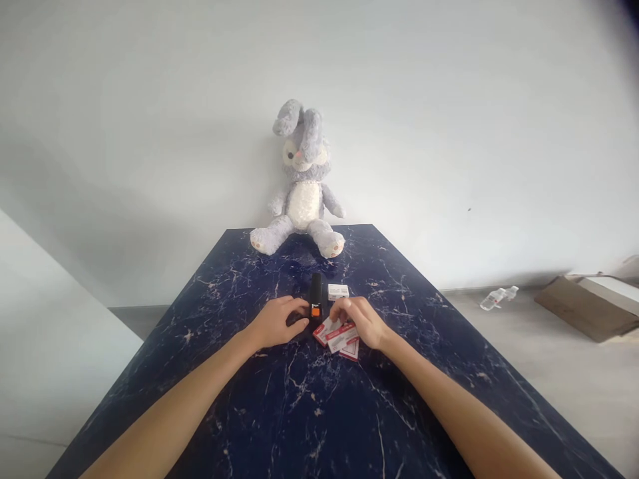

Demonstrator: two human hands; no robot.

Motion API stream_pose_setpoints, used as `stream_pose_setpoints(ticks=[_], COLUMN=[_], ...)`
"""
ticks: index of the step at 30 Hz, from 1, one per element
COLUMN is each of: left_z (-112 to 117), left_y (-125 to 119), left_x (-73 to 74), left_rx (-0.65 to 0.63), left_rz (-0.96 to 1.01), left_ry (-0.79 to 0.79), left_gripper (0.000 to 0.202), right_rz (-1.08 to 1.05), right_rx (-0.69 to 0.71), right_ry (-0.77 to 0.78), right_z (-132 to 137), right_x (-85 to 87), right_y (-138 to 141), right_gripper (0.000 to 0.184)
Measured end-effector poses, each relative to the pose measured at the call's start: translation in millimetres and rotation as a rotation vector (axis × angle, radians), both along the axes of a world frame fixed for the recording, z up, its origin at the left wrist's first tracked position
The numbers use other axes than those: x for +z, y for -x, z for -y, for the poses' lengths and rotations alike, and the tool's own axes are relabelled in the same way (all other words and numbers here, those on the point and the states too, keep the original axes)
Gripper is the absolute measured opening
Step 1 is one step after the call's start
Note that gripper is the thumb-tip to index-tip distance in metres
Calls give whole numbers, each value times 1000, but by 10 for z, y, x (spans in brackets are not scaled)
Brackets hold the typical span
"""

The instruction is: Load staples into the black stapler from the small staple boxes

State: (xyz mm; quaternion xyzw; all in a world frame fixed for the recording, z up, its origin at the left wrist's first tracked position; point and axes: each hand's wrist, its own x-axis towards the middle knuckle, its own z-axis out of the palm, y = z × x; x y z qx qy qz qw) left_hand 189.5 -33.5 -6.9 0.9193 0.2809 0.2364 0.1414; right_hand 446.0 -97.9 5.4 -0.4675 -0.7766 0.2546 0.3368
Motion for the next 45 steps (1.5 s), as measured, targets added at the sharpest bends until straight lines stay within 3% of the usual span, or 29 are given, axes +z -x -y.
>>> stream_pose_setpoints(ticks=[2,4,9,13,16,22,27,30,34,40,45], left_z=[55,125,319,396,397,377,366,352,339,341,333], left_y=[-42,-110,-300,-355,-346,-329,-342,-341,-335,-328,-310], left_x=[5,0,-57,-104,-109,-78,-107,-141,-172,-194,-205], left_rx=[-52,-119,-248,-271,-266,-238,-242,-228,-183,-155,-123], left_rz=[2,-11,-81,-45,-10,-9,28,85,107,105,123], left_ry=[-60,-144,-223,-186,-153,-123,-152,-193,-223,-196,-209], left_gripper=[29,29,22,21,22,21,23,23,20,21,22], right_rz=[72,182,312,395,426,465,462,446,486,473,476], right_rx=[-90,-63,119,114,87,93,61,53,62,-50,77], right_ry=[36,63,137,155,140,214,210,193,205,118,59], right_z=[-47,-68,20,134,192,222,174,152,163,165,169], right_x=[32,74,178,190,178,237,296,315,326,318,211], right_y=[-102,-195,-243,-129,-76,-205,-298,-246,-179,-204,4], right_gripper=[40,26,58,75,74,92,77,76,58,38,42])
